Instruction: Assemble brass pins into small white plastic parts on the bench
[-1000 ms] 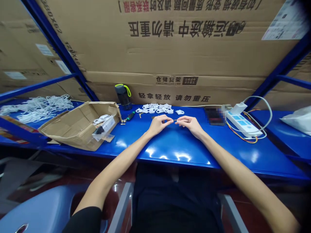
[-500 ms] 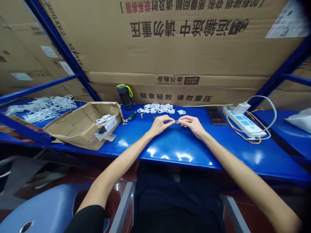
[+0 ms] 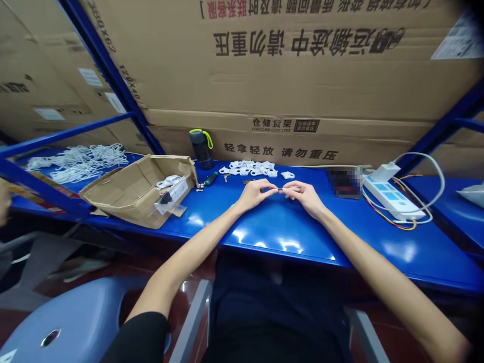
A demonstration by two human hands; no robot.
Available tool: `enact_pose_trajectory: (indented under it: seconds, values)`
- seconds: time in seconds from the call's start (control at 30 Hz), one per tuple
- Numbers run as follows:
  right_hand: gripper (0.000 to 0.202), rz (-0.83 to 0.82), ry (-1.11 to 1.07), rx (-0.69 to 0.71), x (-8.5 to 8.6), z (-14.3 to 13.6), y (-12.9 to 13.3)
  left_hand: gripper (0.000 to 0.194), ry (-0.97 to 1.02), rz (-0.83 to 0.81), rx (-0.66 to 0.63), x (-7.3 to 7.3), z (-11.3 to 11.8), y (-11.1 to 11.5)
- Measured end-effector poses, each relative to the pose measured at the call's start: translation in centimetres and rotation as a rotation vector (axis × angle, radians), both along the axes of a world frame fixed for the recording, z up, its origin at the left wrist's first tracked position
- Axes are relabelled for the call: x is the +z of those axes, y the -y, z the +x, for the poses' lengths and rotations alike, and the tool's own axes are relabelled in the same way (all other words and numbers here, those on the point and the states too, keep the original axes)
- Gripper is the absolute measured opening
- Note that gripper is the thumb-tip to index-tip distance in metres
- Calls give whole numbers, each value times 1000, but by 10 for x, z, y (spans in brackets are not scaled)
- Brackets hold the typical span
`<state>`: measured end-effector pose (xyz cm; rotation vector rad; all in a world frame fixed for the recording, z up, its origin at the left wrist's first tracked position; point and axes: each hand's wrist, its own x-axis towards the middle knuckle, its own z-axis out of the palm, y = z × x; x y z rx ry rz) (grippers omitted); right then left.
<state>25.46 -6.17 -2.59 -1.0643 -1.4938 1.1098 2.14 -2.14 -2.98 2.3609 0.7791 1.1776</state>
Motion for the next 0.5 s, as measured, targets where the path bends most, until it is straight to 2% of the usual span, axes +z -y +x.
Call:
enact_pose_trajectory:
  seconds: [0.27,0.5]
  values:
    - [47,27,70,-3,-4,0,-1,31,-28,-9,0,-2,-1,-1]
    - [41,140,154,-72,-2,-6,3,30,-54,-21,21,-4,-3,-4]
